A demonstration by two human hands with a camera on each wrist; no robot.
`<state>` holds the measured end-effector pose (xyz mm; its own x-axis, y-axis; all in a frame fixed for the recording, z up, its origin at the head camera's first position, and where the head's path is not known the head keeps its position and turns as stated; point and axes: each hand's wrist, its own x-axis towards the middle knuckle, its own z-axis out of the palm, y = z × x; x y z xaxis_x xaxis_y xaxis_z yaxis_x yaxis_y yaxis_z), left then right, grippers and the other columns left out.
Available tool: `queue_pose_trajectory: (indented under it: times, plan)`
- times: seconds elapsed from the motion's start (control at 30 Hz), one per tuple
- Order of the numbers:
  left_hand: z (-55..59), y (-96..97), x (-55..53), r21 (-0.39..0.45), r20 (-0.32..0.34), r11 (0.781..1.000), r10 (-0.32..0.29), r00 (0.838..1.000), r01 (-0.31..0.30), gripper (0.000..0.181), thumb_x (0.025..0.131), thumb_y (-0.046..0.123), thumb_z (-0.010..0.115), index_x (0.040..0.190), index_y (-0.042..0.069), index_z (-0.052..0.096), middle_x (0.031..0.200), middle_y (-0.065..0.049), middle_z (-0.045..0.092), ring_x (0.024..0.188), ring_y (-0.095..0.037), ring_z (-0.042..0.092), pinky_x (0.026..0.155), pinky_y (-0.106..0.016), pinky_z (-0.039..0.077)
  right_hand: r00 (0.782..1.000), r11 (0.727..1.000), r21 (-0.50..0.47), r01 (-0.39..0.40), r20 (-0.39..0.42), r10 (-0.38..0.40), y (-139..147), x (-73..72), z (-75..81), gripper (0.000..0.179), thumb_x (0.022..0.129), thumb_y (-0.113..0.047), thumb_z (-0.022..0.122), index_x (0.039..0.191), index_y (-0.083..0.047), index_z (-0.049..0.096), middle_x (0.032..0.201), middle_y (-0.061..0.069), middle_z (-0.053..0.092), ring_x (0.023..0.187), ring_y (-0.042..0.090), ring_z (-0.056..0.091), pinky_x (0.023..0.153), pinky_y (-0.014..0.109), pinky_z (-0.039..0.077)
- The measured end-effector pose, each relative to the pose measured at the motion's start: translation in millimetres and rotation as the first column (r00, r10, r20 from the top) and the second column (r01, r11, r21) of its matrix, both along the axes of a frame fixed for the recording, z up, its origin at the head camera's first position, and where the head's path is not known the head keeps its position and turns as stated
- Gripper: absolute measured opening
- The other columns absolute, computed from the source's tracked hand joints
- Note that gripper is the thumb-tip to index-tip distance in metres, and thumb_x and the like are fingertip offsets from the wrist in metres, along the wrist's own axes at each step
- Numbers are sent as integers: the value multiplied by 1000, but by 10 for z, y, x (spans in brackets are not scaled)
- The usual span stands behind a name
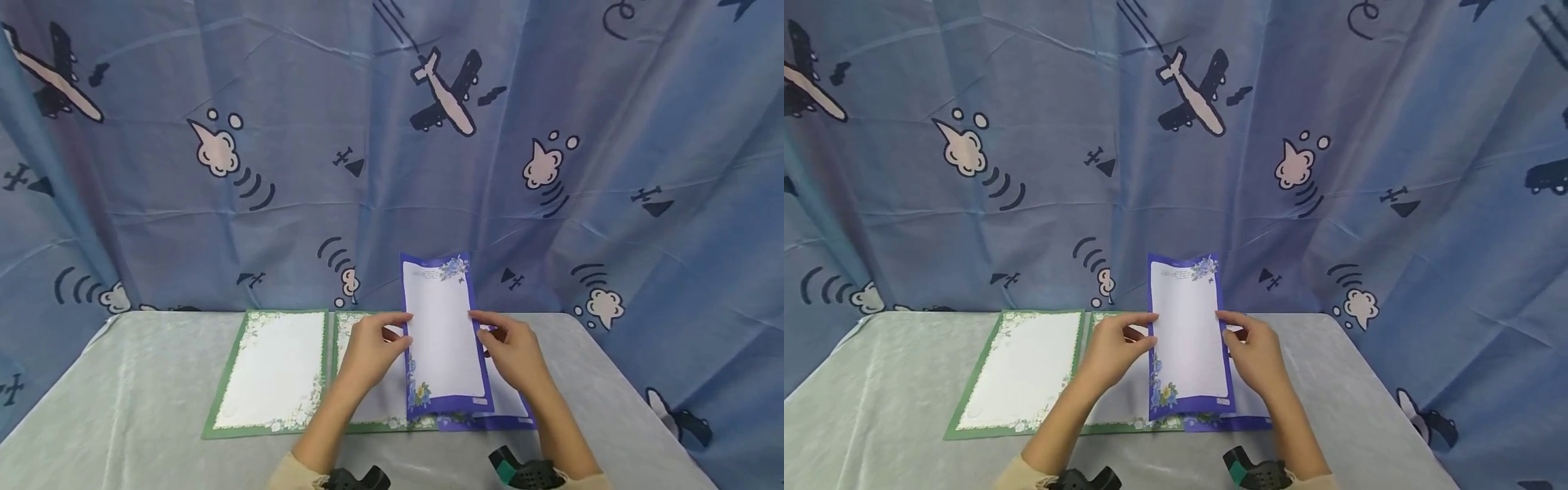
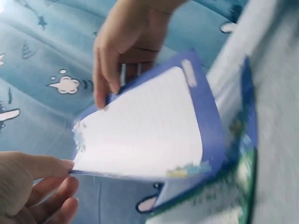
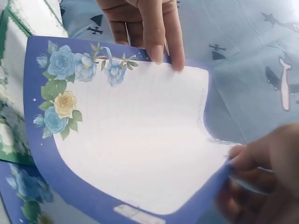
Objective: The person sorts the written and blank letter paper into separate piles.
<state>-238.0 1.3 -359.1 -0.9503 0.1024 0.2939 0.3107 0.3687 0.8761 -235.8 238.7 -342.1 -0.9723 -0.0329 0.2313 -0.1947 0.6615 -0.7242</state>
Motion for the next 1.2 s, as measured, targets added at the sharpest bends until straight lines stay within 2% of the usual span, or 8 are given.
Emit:
queue_pose_trajectory:
  times: [0.13,0.23,0.4,0.6,0.73,1.03,1.2]
  plan:
    - [94,97,46,111,48,993,27,998,-33,34,89,5,73,123,12,74,112,-11,74,87,-18,69,65,-27,53,999,999,3,44,-21,-44,58,12,45,37,102,-7,52,136,-7,64,134,19,65,87,24,63,75,25,60]
    - [139,189,82,155,58,988,16,998,-25,35,90,4,71,123,13,74,108,-12,73,86,-17,68,64,-26,52,997,997,-2,76,-27,-76,85,23,71,37,102,-8,52,136,-8,63,133,19,65,87,24,62,70,21,57]
    - [97,317,104,112,34,994,-14,999,10,37,90,0,69,125,11,73,108,-13,72,79,-12,65,56,-22,46,993,994,11,113,-33,-112,107,58,97,37,101,-8,50,136,-7,63,132,21,65,82,24,57,57,21,48]
    - [31,377,86,105,15,994,22,1000,-23,37,88,-2,70,124,8,73,114,-13,73,77,-12,64,57,-22,47,991,991,34,127,-49,-126,125,75,122,38,101,-8,48,135,-5,64,126,21,67,72,19,53,50,23,42]
    - [-9,389,68,101,13,994,38,999,-39,40,87,-2,70,126,8,72,122,-14,72,79,-12,65,57,-21,48,986,987,46,154,-67,-151,160,68,126,37,101,-6,47,134,-4,65,128,23,67,77,21,54,53,22,42]
    - [-115,413,23,98,38,994,48,998,-52,48,86,-6,68,132,7,68,131,-17,66,78,-11,64,54,-19,46,976,974,55,218,-40,-216,252,17,80,40,101,-7,46,136,-4,63,134,25,63,92,29,59,61,20,47]
    - [-176,432,-11,97,54,994,43,998,-48,49,85,-6,68,132,7,67,114,-15,69,74,-9,59,52,-19,43,962,961,34,274,-22,-274,266,-14,61,42,99,-7,45,137,-6,63,133,24,64,98,31,59,67,23,47]
